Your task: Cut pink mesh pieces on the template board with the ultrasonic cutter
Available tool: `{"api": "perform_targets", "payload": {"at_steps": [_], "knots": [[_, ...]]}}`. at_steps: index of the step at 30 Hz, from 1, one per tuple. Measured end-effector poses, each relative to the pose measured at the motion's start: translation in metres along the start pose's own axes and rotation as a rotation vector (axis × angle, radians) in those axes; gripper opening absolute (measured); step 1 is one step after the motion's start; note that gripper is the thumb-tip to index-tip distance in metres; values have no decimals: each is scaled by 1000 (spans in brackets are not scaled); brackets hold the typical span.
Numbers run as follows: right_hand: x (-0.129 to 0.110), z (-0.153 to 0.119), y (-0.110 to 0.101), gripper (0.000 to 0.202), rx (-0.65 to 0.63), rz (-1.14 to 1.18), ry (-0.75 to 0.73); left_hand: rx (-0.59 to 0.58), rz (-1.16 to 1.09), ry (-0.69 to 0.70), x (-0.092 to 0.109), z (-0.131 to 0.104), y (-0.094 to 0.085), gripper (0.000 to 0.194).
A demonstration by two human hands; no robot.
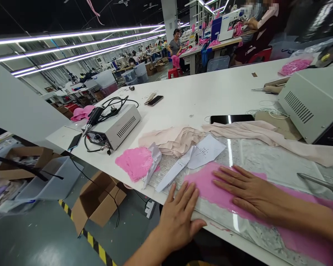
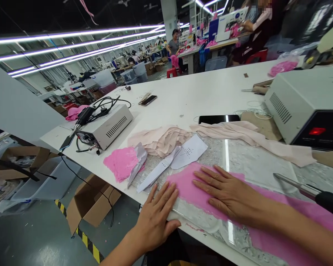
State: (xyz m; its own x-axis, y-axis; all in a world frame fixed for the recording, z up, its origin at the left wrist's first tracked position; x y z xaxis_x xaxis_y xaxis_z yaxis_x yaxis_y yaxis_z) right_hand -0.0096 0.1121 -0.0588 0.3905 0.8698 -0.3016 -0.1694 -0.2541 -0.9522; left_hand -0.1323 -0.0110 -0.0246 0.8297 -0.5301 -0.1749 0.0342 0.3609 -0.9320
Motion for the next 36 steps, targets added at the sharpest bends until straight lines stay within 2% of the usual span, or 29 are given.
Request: {"api": "perform_targets", "payload": {"at_steps": [2, 4, 6, 8, 11, 13, 15, 18, 29, 36], "knots": [[-2, 1, -1, 65, -19, -24, -1, -7, -4, 8, -2, -2, -3, 63], [-5, 1, -3, 65, -27, -28, -10, 35, -3, 17, -1, 5, -10, 48], [-6, 0, -4, 65, -25, -26, -13, 113, -25, 43, 3, 21, -16, 38], [-6, 0, -4, 65, -22, -26, -12, 197, -78, 81, 9, 43, -18, 39], [-7, 1, -3, 68, -12, -28, -5, 248, -189, 59, 12, 73, -5, 51], [-8, 1, -4, 70, -7, -29, 2, 191, -249, -16, 7, 83, 14, 62], [-9, 2, -6, 72, -4, -30, 8, 123, -266, -67, 4, 85, 30, 74], [-5, 1, -10, 76, 4, -28, 30, 64, -241, -79, 2, 80, 40, 81], [19, -15, -24, 79, 23, -3, 77, -29, -219, -68, 3, 78, 44, 73], [30, -27, -30, 82, 80, 13, 129, -6, -213, -67, 3, 77, 41, 65]]}}
Point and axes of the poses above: each hand's wrist, its own z-axis towards the middle knuckle, its own y-axis out of the palm, x = y × z, the point moved 9 cm from there along z, towards the middle knuckle, and after that the axes turned 14 degrees about y, right-handed, at the moved point
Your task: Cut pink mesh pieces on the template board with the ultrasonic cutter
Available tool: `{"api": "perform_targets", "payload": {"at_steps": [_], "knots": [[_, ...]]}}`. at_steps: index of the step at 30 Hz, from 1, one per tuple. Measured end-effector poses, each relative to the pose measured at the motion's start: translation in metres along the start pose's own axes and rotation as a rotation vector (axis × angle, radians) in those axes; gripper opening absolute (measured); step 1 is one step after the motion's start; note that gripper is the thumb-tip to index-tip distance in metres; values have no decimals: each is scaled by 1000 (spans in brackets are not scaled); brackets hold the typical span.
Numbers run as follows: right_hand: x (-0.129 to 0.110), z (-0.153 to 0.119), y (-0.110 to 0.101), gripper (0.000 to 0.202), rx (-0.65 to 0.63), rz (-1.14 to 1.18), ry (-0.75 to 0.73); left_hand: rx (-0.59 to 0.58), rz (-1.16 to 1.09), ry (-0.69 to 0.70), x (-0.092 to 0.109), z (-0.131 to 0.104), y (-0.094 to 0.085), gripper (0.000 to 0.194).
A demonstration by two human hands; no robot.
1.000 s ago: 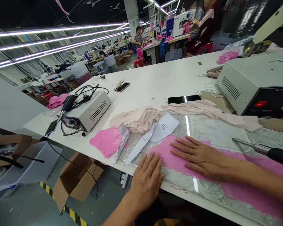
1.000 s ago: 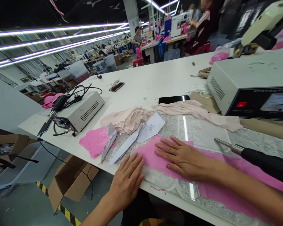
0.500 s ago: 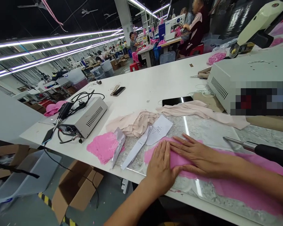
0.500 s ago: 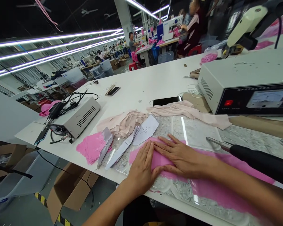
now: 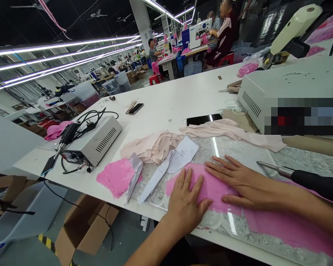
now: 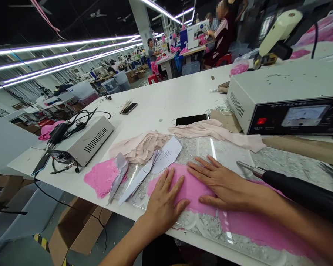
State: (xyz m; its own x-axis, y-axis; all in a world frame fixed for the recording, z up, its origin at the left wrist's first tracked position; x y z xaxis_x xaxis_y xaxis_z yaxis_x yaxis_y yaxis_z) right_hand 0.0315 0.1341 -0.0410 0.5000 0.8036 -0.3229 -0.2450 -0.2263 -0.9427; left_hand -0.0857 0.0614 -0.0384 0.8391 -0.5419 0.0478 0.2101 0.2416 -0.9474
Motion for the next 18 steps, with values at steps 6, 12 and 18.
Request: {"api": "perform_targets", "payload": {"at_steps": [6, 12, 18], "knots": [[3, -4, 0, 83, -39, -33, 30, 12, 9, 37, 2, 4, -7, 62], [5, -5, 1, 84, -54, -41, 42, -22, 14, 69, 5, 5, -4, 52], [5, -7, -3, 85, -45, -37, 51, -37, 27, 55, 2, 3, 1, 54]]}}
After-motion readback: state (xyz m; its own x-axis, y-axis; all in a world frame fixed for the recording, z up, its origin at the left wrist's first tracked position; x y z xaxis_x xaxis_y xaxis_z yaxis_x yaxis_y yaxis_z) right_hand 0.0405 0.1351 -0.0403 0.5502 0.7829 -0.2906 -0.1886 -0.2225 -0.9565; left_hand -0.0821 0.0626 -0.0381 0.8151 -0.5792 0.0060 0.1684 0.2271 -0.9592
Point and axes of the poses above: each hand's wrist, its own z-axis towards the middle knuckle, its own y-axis out of the palm, x = y × z, the point moved 9 cm from there along z, towards the middle knuckle, and after that the axes turned 14 degrees about y, right-handed, at the moved point
